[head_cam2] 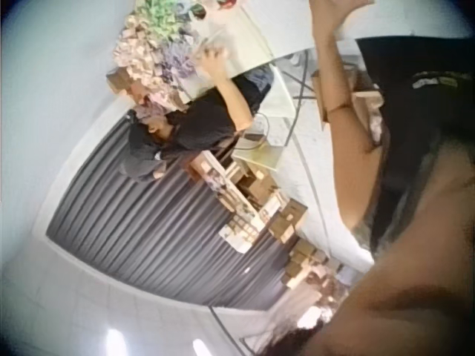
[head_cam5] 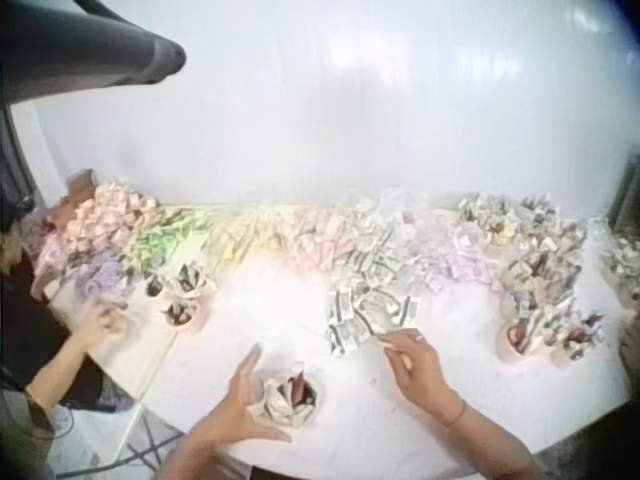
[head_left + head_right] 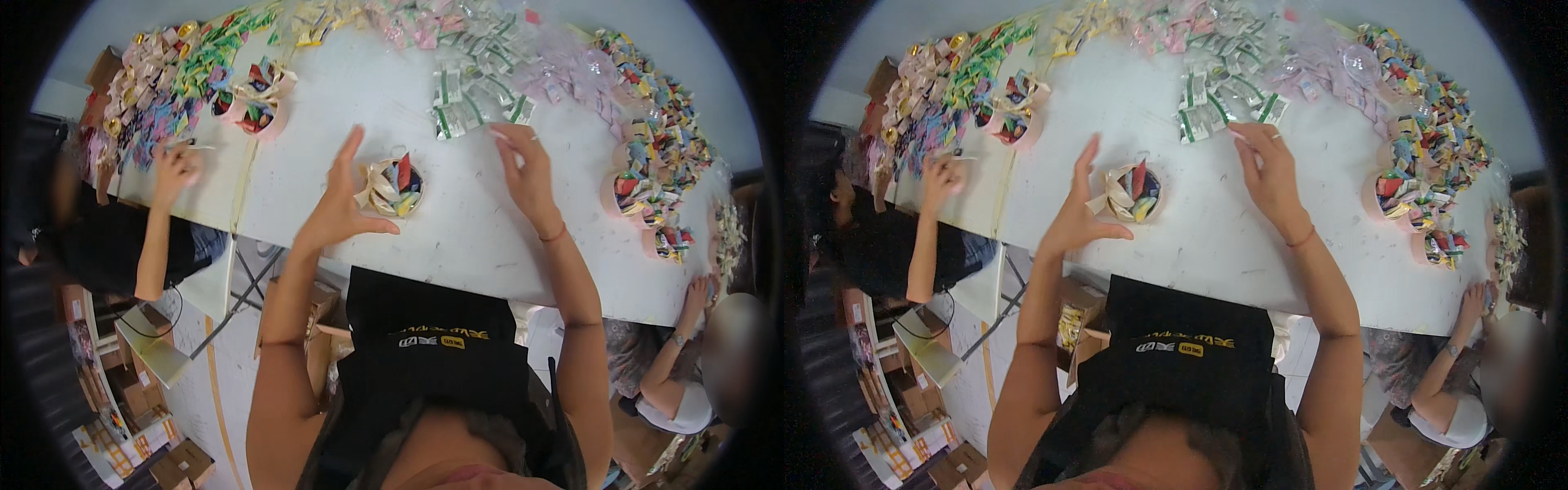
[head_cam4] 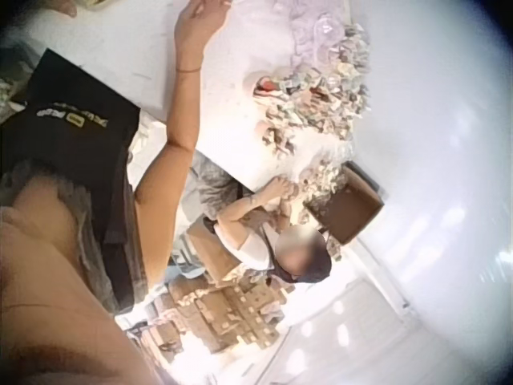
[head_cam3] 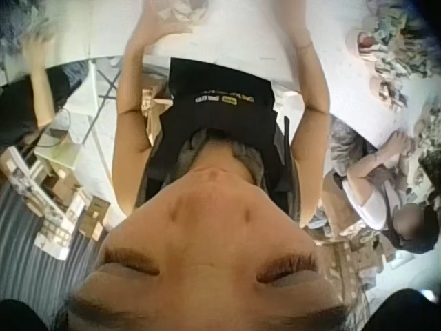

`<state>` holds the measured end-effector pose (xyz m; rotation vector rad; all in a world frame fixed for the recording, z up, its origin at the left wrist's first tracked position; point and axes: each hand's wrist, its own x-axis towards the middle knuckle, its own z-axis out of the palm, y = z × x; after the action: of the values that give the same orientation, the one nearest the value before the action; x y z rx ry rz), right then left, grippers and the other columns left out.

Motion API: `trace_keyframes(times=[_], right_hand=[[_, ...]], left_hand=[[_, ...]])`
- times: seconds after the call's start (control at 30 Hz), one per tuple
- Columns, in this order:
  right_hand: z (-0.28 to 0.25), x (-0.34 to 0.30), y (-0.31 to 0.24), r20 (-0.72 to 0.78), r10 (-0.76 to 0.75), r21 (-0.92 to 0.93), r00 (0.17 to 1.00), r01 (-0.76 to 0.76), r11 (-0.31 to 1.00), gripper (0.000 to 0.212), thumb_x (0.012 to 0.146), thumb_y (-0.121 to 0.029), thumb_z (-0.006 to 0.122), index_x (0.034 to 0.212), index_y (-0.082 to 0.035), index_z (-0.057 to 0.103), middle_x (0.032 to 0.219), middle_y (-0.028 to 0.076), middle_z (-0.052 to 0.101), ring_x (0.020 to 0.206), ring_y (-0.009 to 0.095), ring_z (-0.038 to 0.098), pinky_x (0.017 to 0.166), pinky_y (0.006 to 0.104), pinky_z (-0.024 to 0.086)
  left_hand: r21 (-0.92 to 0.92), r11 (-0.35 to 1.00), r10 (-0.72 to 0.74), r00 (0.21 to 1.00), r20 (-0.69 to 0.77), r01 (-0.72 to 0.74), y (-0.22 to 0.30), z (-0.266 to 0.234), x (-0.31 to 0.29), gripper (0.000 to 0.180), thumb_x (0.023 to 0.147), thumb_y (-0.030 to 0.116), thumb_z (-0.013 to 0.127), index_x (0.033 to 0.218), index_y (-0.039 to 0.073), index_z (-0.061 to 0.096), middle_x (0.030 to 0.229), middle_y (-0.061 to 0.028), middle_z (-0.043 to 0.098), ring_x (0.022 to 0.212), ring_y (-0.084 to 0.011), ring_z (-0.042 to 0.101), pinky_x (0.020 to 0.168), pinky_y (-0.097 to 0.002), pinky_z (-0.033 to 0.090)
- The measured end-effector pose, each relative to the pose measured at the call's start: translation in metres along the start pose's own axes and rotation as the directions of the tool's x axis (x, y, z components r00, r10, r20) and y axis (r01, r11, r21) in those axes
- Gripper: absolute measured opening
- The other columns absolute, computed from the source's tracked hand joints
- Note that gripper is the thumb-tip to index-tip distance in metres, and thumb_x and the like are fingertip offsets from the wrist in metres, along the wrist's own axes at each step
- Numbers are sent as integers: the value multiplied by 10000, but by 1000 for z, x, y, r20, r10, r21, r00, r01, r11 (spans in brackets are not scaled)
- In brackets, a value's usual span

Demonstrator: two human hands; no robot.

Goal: The person assembles small candy bouquets by placing individually wrapped candies into small paper cups and securing them with ribbons. The person repeatedly picks candies from the table, arranges them in cups, and ties ribbons around the cups to complete each bouquet.

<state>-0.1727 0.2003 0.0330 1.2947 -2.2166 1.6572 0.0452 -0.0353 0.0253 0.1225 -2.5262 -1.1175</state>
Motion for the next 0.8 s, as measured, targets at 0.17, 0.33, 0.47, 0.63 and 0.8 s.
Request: trace_keyframes(times=[0.17,0.33,0.47,0.63,0.8], right_hand=[[-15,-39,-66,218,210,300,953,-270,915,92,914,-53,698,996,-52,658,1043,52,650,832,104,616,608,223,479],[8,-53,-76,375,155,291,914,-274,917,201,875,-14,701,1066,-38,645,996,70,678,828,137,636,662,252,503],[18,-58,-76,389,126,235,913,-230,944,227,864,-14,701,1085,-37,658,971,85,681,803,159,643,694,258,507],[2,-56,-60,101,132,151,986,-147,978,149,869,-11,697,1015,-28,672,916,66,671,798,128,635,685,251,489],[21,-60,-50,130,207,91,970,-220,971,167,820,-56,754,956,-25,661,845,69,655,716,135,643,615,257,510]], left_hand=[[-482,785,-159,879,450,389,4,-5,31,887,706,165,900,1454,84,429,1419,-123,497,1137,-189,579,1005,-332,443],[-175,971,-142,984,110,160,15,36,29,590,720,232,872,1235,84,624,1149,-118,597,1042,-229,595,919,-357,470],[-375,905,-249,965,-86,200,27,48,7,698,732,249,868,1316,71,528,1230,-119,569,1082,-238,579,917,-367,471],[-291,858,-483,857,-181,422,38,30,-25,859,745,270,863,1410,9,385,1351,-154,505,1166,-286,547,976,-371,455],[-209,941,-316,909,-271,265,68,80,-37,996,663,224,917,1424,-35,329,1367,-211,480,1201,-324,533,987,-412,451]])
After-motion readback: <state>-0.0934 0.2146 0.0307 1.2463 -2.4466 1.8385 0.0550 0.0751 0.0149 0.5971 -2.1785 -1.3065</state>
